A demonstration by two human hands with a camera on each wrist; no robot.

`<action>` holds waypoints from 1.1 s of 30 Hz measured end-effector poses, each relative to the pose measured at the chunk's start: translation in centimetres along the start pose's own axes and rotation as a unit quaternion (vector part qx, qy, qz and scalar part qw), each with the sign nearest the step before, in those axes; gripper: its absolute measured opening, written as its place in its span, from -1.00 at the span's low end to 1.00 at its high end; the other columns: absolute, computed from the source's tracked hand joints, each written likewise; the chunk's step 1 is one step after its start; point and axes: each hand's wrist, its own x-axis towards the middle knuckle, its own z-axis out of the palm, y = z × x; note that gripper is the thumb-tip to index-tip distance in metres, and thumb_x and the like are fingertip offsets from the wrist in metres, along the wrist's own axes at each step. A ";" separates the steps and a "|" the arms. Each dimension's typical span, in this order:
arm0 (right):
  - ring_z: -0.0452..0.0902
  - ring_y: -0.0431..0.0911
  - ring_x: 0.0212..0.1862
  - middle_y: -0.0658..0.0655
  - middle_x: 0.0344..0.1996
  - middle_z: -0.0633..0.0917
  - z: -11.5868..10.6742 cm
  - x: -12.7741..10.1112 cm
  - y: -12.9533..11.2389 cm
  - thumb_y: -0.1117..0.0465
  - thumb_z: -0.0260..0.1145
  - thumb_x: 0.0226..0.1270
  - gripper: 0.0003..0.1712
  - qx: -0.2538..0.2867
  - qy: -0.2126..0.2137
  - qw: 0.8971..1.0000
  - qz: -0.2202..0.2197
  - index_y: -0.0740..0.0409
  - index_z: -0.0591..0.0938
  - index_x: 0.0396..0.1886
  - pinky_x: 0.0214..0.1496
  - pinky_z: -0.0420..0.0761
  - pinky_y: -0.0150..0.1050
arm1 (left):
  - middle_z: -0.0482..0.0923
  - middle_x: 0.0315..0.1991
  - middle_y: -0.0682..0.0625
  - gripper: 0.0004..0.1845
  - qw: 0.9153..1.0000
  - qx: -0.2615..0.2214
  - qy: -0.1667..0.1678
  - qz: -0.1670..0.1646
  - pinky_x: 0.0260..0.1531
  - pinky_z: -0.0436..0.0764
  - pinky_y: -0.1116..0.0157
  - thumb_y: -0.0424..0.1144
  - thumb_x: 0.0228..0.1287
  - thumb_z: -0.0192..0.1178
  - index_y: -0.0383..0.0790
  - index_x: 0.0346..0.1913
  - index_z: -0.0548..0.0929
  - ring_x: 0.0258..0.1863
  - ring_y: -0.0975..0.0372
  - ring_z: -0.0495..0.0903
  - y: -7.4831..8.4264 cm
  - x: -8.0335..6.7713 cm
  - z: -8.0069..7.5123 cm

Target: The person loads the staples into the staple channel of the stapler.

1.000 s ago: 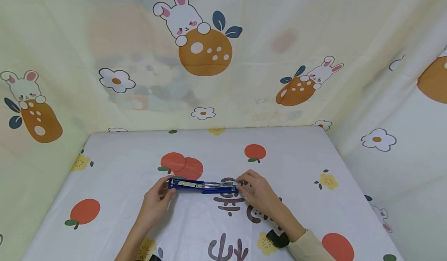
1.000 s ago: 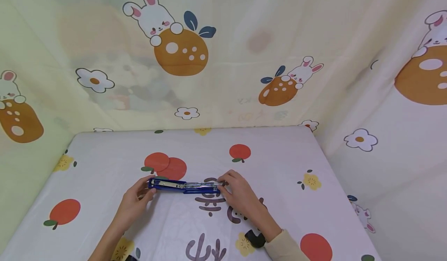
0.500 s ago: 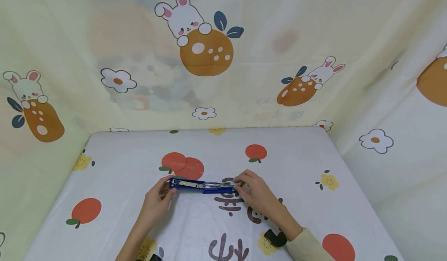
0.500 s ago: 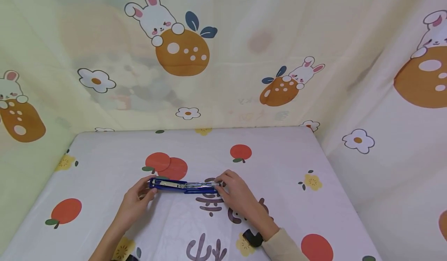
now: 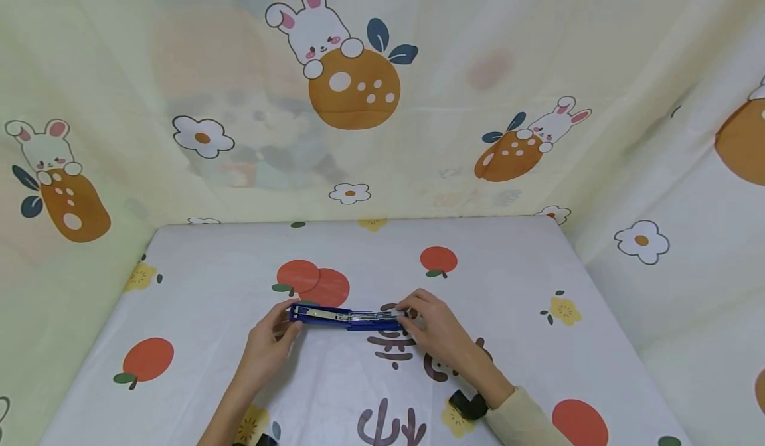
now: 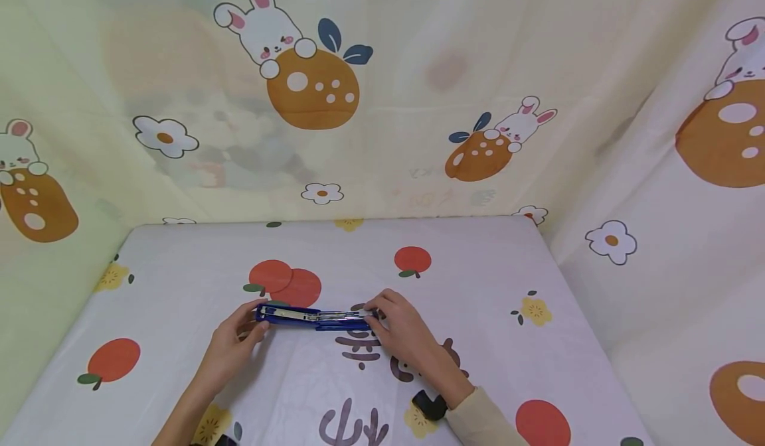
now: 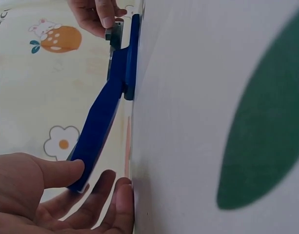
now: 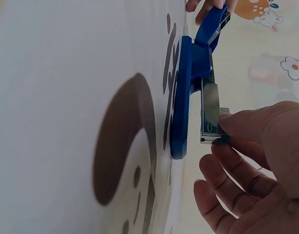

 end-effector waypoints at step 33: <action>0.56 -0.25 -0.20 -0.11 -0.18 0.63 0.2 -0.1 0.1 0.16 0.41 0.26 -0.79 0.004 -0.016 1.000 0.010 -0.05 0.69 -0.11 -0.14 0.69 -0.38 | 0.55 0.25 -0.12 -0.51 1.000 -0.006 0.003 0.002 0.09 0.68 0.11 -0.20 0.38 0.19 0.09 0.34 0.43 0.13 0.05 0.62 -0.3 0.1 0.0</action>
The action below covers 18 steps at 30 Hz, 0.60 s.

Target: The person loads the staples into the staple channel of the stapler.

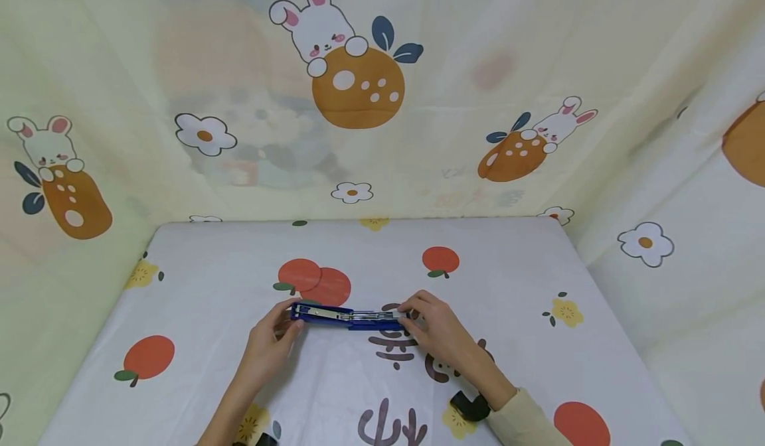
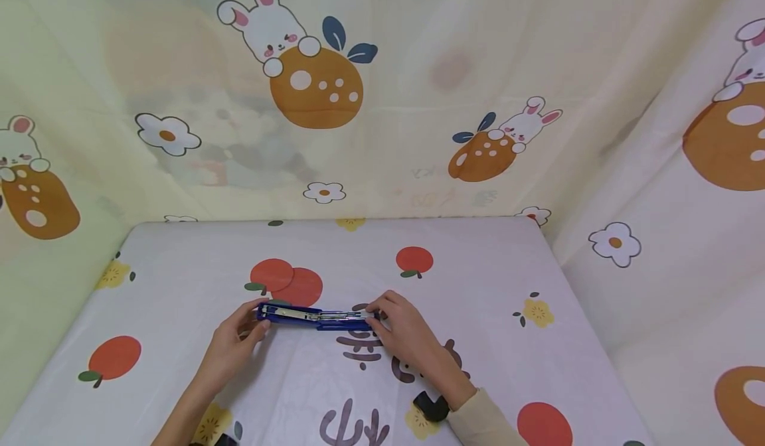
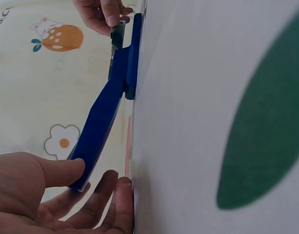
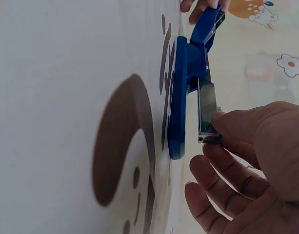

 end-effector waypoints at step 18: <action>0.57 -0.28 -0.23 -0.09 -0.20 0.66 -0.2 0.0 0.1 0.13 0.41 0.26 -0.79 0.006 -0.003 1.000 -0.006 0.00 0.70 -0.11 -0.17 0.69 -0.35 | 0.58 0.21 -0.14 -0.52 1.000 -0.004 -0.002 -0.006 0.13 0.66 0.10 -0.21 0.39 0.18 0.11 0.33 0.44 0.14 0.05 0.61 0.2 0.0 0.0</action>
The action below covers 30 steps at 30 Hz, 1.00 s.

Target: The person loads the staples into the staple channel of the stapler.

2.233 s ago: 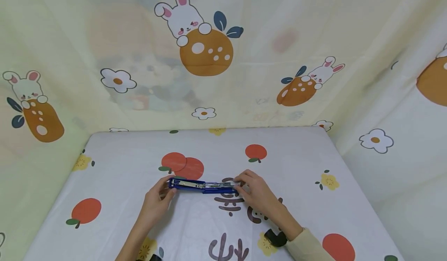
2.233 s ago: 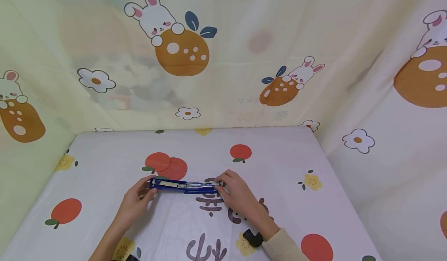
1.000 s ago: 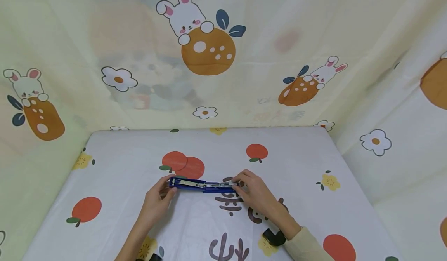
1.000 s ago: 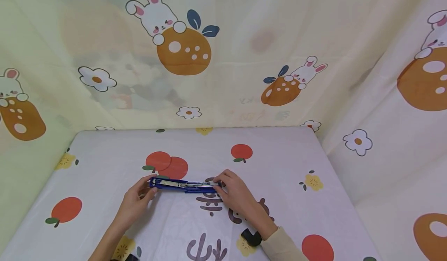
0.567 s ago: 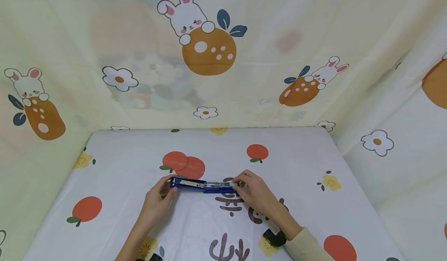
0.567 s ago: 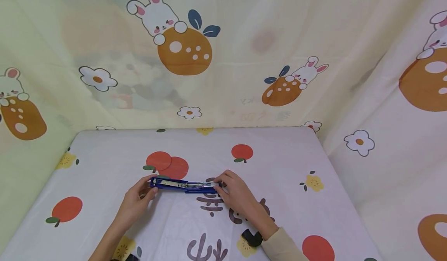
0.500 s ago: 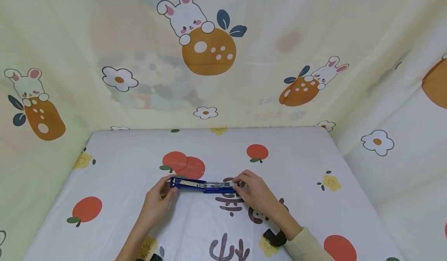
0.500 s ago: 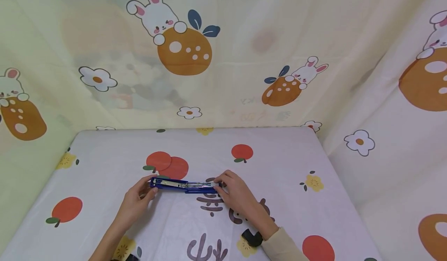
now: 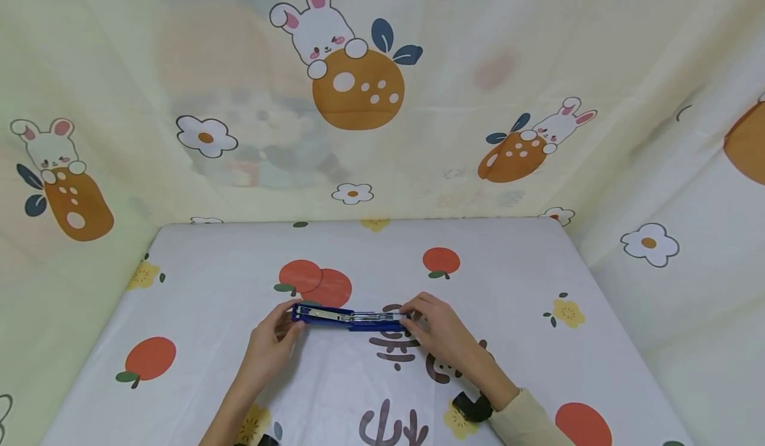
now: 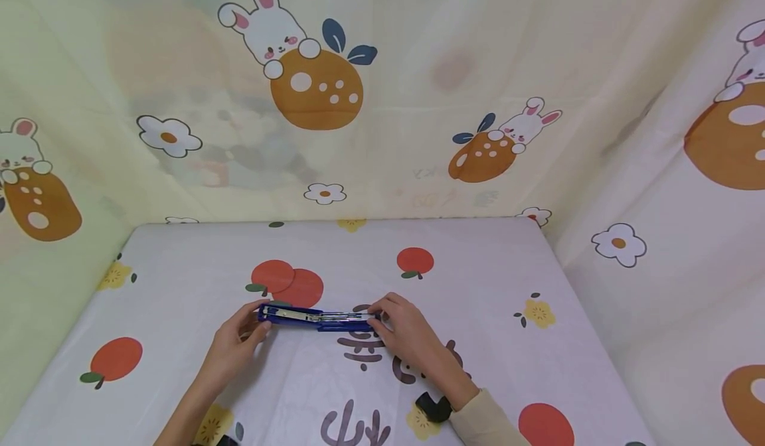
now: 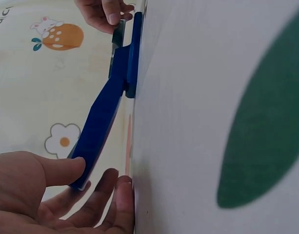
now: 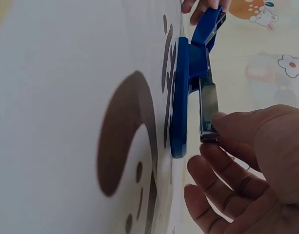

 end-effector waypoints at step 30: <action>0.54 -0.33 -0.30 -0.09 -0.29 0.70 0.1 0.0 1.0 0.18 0.44 0.21 -0.73 0.032 -0.022 0.999 0.007 0.08 0.69 -0.08 -0.25 0.65 -0.44 | 0.57 0.22 -0.13 -0.51 1.000 0.005 0.009 -0.011 0.17 0.63 0.05 -0.18 0.40 0.17 0.12 0.35 0.41 0.17 0.04 0.59 0.1 0.0 0.3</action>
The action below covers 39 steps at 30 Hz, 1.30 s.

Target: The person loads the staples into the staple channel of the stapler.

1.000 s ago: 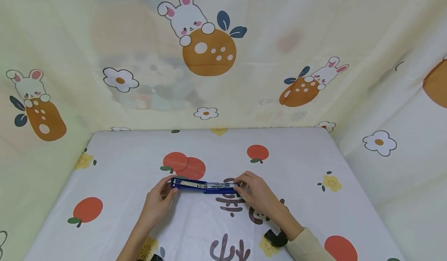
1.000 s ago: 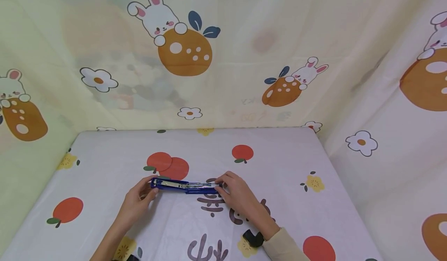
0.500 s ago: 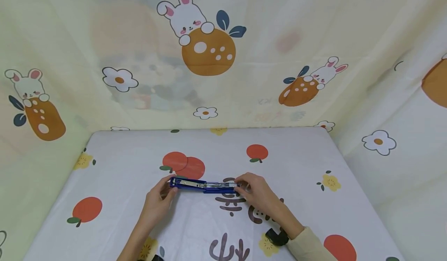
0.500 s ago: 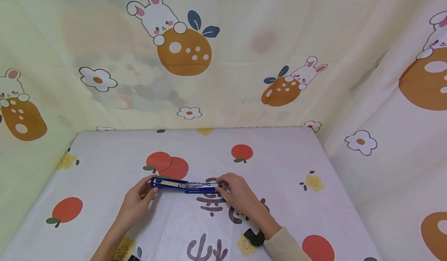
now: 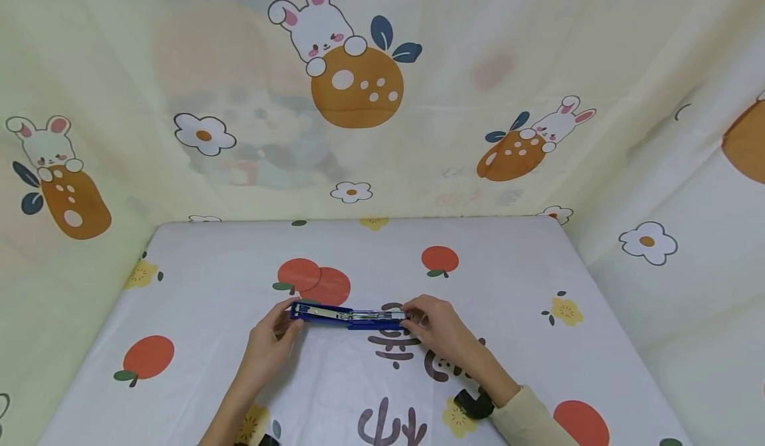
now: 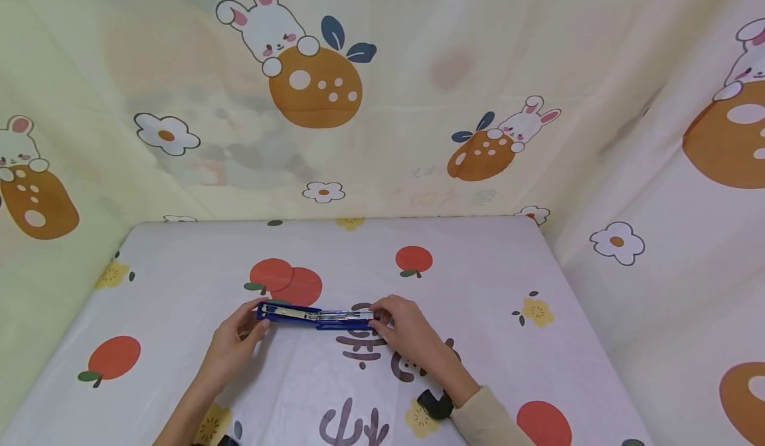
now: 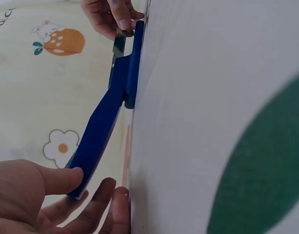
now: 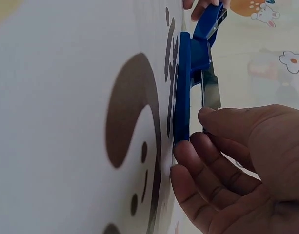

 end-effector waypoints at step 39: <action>0.49 -0.32 -0.34 -0.13 -0.34 0.66 0.0 0.1 -0.4 0.17 0.45 0.21 -0.74 -0.011 -0.012 0.999 0.037 0.06 0.71 -0.09 -0.27 0.60 -0.49 | 0.51 0.26 -0.09 -0.50 0.999 -0.024 -0.026 0.008 -0.03 0.71 0.23 -0.21 0.43 0.13 0.05 0.38 0.37 0.10 0.06 0.61 0.7 0.0 -0.5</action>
